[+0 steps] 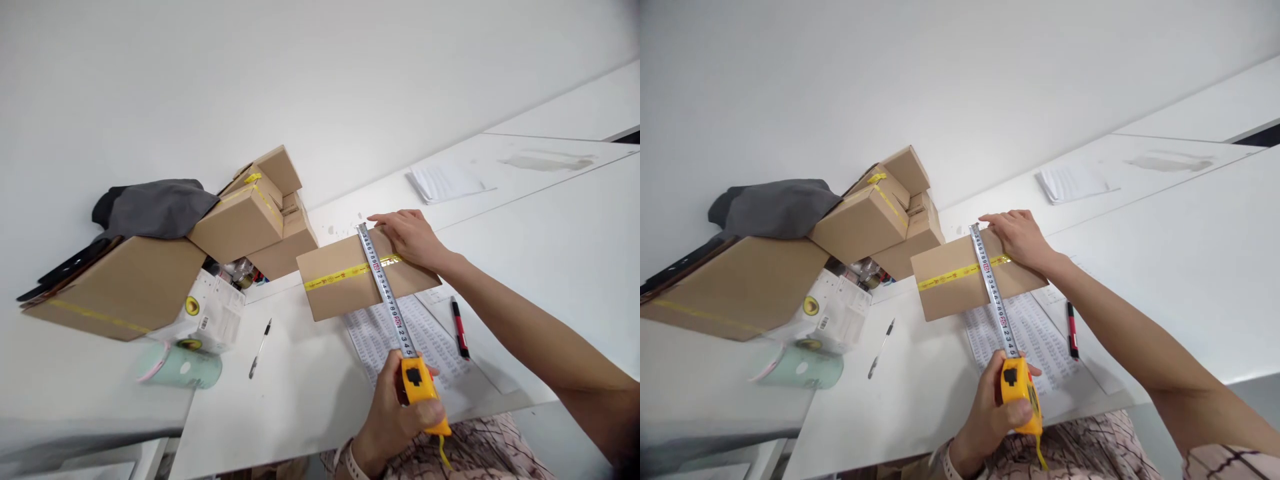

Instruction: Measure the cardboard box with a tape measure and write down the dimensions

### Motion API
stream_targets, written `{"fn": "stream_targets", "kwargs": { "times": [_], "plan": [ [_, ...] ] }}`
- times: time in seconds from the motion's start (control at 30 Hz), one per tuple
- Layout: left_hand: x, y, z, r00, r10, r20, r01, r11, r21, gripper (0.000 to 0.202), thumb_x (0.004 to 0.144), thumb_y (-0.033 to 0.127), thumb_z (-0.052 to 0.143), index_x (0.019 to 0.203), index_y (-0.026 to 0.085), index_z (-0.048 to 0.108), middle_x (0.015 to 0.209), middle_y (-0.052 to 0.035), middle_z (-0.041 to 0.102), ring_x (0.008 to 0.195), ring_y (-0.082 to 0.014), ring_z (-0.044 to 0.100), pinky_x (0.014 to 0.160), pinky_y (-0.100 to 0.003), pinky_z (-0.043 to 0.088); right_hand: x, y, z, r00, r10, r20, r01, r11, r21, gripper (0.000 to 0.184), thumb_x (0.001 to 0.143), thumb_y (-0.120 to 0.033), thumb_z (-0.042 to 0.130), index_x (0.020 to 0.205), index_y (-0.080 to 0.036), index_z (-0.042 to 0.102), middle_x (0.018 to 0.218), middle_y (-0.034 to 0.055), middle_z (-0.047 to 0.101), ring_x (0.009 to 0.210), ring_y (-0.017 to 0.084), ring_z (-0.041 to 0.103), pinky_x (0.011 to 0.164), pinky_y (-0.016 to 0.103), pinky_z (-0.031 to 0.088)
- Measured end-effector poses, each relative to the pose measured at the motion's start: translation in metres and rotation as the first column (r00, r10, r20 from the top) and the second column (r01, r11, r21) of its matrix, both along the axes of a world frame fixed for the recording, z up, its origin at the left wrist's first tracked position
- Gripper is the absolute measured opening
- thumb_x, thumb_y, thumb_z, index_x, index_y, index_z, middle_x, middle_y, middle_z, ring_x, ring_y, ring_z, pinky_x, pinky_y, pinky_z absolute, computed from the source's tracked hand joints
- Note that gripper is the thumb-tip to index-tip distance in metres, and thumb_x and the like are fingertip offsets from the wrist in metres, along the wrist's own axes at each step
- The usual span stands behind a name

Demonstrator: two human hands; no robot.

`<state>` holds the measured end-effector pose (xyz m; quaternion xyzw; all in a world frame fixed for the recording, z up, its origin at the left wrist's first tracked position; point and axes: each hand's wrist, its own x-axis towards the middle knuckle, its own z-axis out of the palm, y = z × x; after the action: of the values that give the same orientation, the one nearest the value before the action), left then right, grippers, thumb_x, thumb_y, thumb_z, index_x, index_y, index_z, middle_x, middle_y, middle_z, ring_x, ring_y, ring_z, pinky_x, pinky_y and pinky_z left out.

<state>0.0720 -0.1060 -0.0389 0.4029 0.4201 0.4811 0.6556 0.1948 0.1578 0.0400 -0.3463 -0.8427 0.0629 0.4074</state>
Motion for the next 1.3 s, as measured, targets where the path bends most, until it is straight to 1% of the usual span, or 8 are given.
{"fn": "stream_targets", "kwargs": {
  "times": [0.17,0.43,0.63,0.83,0.97,1.13,1.23,1.3],
  "plan": [
    [0.002,-0.002,-0.006,1.0,-0.009,-0.013,0.008,1.0,-0.025,0.069,0.056,0.052,0.092,0.101,0.017,0.054,0.111,-0.0084,0.065,0.08,-0.0128,0.053,0.068,-0.024,0.044,0.0,0.006,-0.006,0.993,-0.009,0.119,-0.011,0.986,0.165,0.055,0.096,-0.008,0.036,0.139,-0.031,0.062,0.105,0.0081,0.07,0.096,0.025,0.056,0.089,0.041,0.036],
    [0.005,0.001,-0.007,0.997,-0.04,-0.072,0.036,0.998,-0.061,0.066,0.059,0.052,0.091,0.102,0.018,0.053,0.111,-0.0066,0.064,0.078,-0.0121,0.054,0.065,-0.023,0.047,-0.001,0.012,-0.01,0.992,-0.006,0.129,-0.016,0.985,0.17,0.049,0.101,-0.014,0.038,0.129,-0.033,0.072,0.113,0.0106,0.069,0.097,0.026,0.054,0.082,0.04,0.036],
    [0.0,0.037,0.008,0.998,0.017,-0.056,-0.013,0.998,0.062,0.06,0.069,0.05,0.087,0.107,0.019,0.054,0.11,-0.0056,0.063,0.078,-0.0113,0.053,0.067,-0.023,0.049,0.0,0.009,-0.013,0.994,-0.005,0.105,-0.013,0.986,0.168,0.048,0.102,-0.015,0.038,0.13,-0.034,0.072,0.114,0.0099,0.07,0.097,0.026,0.054,0.083,0.041,0.036],
    [0.012,0.064,0.018,0.998,0.053,-0.032,-0.049,0.993,0.108,0.053,0.075,0.049,0.085,0.106,0.019,0.054,0.098,-0.0015,0.058,0.076,-0.011,0.054,0.065,-0.024,0.052,0.001,0.006,-0.012,0.995,-0.002,0.099,-0.016,0.984,0.175,0.045,0.103,-0.019,0.039,0.129,-0.033,0.072,0.111,0.0099,0.069,0.096,0.026,0.052,0.082,0.041,0.036],
    [0.021,0.065,0.019,0.997,0.071,-0.016,-0.069,0.992,0.104,0.051,0.076,0.048,0.085,0.103,0.019,0.054,0.095,-0.0011,0.058,0.075,-0.0105,0.053,0.067,-0.024,0.054,0.001,0.004,-0.012,0.996,0.009,0.088,-0.023,0.986,0.163,0.045,0.104,-0.022,0.036,0.129,-0.034,0.072,0.111,0.0101,0.068,0.096,0.026,0.051,0.082,0.041,0.035],
    [0.021,0.066,0.018,0.997,0.073,-0.023,-0.069,0.991,0.117,0.048,0.077,0.045,0.083,0.105,0.02,0.054,0.102,-0.0036,0.061,0.078,-0.0118,0.054,0.07,-0.026,0.055,0.001,0.001,-0.01,0.997,0.017,0.075,-0.028,0.989,0.145,0.047,0.105,-0.022,0.033,0.13,-0.034,0.071,0.11,0.0102,0.067,0.096,0.026,0.051,0.083,0.042,0.035],
    [0.017,0.06,0.012,0.992,0.053,-0.111,-0.038,0.991,0.127,0.052,0.075,0.039,0.083,0.113,0.021,0.053,0.112,-0.0058,0.062,0.081,-0.0134,0.057,0.071,-0.028,0.055,0.001,-0.003,-0.007,0.998,-0.023,0.065,0.015,0.991,0.13,0.046,0.107,-0.029,0.032,0.142,-0.029,0.062,0.106,0.0106,0.068,0.094,0.026,0.052,0.083,0.042,0.036],
    [0.012,0.049,0.003,0.974,0.039,-0.221,-0.006,0.989,0.147,0.062,0.069,0.033,0.086,0.12,0.023,0.052,0.115,-0.0055,0.064,0.084,-0.0149,0.059,0.078,-0.03,0.055,0.001,-0.008,-0.006,0.996,-0.058,0.067,0.048,0.99,0.135,0.045,0.106,-0.038,0.036,0.14,-0.024,0.062,0.106,0.0116,0.069,0.096,0.027,0.052,0.085,0.042,0.037]
  ]
}}
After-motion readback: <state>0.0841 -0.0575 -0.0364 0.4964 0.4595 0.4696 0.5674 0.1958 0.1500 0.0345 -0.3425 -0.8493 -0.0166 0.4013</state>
